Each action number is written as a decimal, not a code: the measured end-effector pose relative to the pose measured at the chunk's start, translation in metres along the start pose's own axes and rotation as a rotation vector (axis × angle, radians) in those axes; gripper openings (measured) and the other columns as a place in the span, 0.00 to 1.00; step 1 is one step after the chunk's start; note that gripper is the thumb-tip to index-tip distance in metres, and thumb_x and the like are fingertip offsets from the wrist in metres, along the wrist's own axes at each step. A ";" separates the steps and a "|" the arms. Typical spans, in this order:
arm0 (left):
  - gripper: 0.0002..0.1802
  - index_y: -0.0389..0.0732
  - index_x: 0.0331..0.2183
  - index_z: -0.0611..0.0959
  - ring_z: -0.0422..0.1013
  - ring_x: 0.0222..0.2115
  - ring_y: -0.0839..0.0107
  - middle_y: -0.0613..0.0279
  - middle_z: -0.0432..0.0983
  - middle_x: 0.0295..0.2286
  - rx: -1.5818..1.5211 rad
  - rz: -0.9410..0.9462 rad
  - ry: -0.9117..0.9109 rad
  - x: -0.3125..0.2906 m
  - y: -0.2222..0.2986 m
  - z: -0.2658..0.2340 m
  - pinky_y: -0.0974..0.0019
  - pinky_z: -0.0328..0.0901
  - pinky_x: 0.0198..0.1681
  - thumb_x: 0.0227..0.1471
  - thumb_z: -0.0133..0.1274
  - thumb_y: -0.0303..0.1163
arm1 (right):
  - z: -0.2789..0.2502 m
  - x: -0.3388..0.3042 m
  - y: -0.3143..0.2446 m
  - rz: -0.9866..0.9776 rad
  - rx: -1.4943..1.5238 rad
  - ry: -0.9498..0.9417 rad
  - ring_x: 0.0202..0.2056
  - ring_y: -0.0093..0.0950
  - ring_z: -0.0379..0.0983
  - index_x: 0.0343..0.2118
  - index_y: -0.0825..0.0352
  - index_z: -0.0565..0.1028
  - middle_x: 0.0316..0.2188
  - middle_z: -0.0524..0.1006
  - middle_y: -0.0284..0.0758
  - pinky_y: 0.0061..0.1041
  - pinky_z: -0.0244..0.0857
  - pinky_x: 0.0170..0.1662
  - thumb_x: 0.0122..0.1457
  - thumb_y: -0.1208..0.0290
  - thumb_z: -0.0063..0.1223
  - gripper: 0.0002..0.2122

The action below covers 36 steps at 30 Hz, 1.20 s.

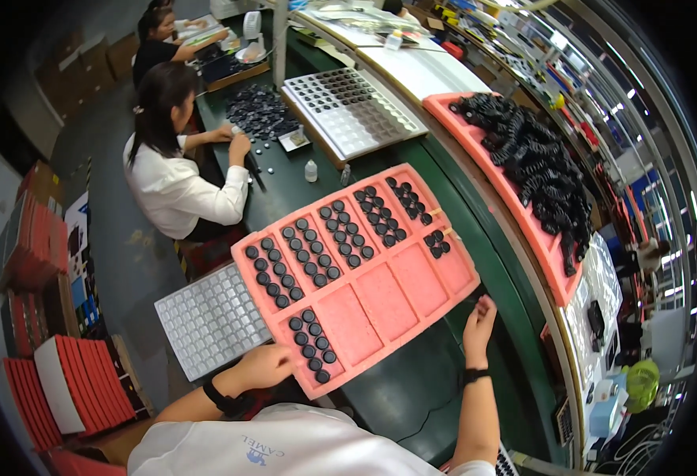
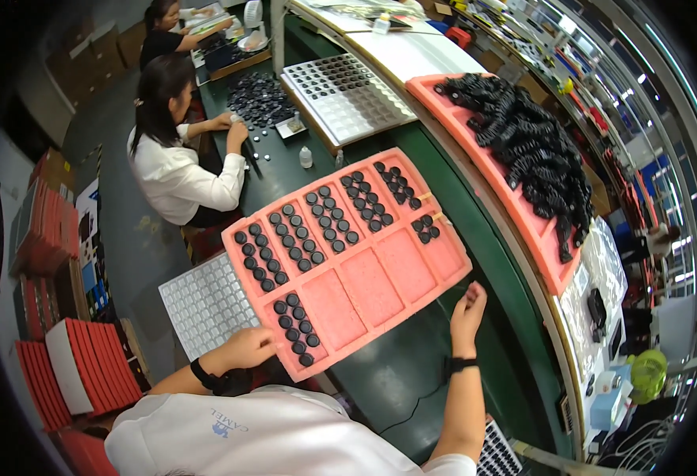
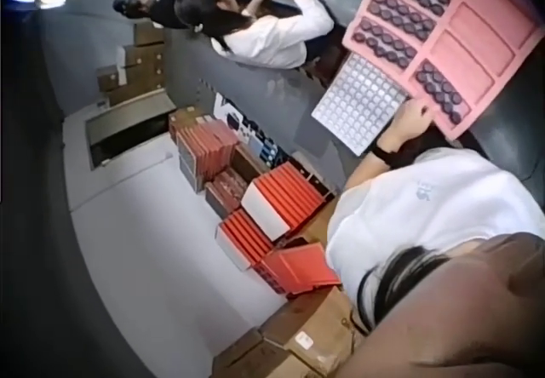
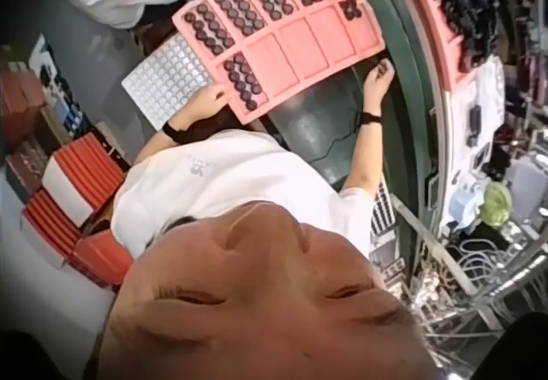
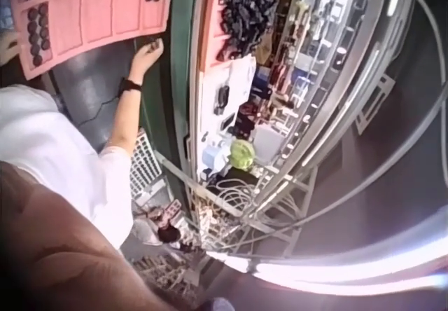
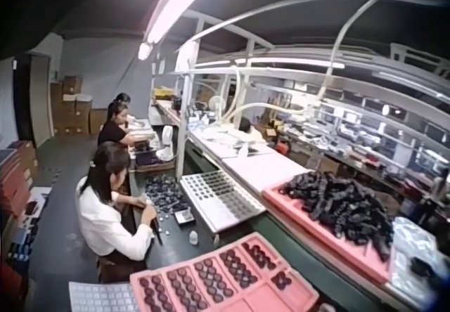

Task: The person picks up a black component and a cap from a pink tray, fits them together by hand, and places the assembled unit into a white tray. After repeating this, the person moves the pink tray aside, retrieves a large sheet of caps, and continues the assembly.

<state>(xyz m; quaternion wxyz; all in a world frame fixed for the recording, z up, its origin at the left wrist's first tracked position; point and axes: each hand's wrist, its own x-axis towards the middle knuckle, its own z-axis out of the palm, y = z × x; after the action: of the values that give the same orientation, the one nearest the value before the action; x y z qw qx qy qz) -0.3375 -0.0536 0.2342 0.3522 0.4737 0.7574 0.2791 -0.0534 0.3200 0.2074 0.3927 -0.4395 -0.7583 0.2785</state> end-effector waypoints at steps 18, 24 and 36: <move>0.17 0.37 0.42 0.74 0.66 0.38 0.66 0.56 0.68 0.36 -0.044 0.620 -1.511 0.028 0.098 0.293 0.67 0.62 0.40 0.52 0.49 0.36 | -0.188 -0.496 -0.047 0.839 -0.079 -0.367 0.34 0.40 0.72 0.33 0.64 0.74 0.30 0.76 0.39 0.34 0.65 0.38 0.54 0.69 0.41 0.09; 0.18 0.37 0.43 0.73 0.65 0.39 0.66 0.55 0.69 0.36 0.137 0.765 -1.745 -0.063 0.166 0.418 0.67 0.61 0.42 0.51 0.49 0.35 | -0.239 -0.653 -0.060 1.011 0.012 -0.057 0.38 0.39 0.71 0.34 0.63 0.73 0.33 0.75 0.40 0.33 0.65 0.39 0.55 0.67 0.41 0.10; 0.16 0.35 0.38 0.74 0.68 0.32 0.67 0.55 0.72 0.29 0.647 0.503 -2.014 -0.269 0.304 0.544 0.68 0.63 0.37 0.50 0.51 0.36 | -0.256 -0.897 -0.138 1.557 0.081 0.248 0.40 0.36 0.69 0.38 0.65 0.73 0.37 0.74 0.39 0.29 0.62 0.44 0.55 0.68 0.41 0.12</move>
<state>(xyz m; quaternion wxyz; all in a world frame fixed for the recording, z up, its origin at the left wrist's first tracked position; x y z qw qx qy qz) 0.3368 -0.1311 0.2119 0.6028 0.6972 0.0398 -0.3859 0.3735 -0.5174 0.1356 0.1822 -0.8572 -0.1724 0.4498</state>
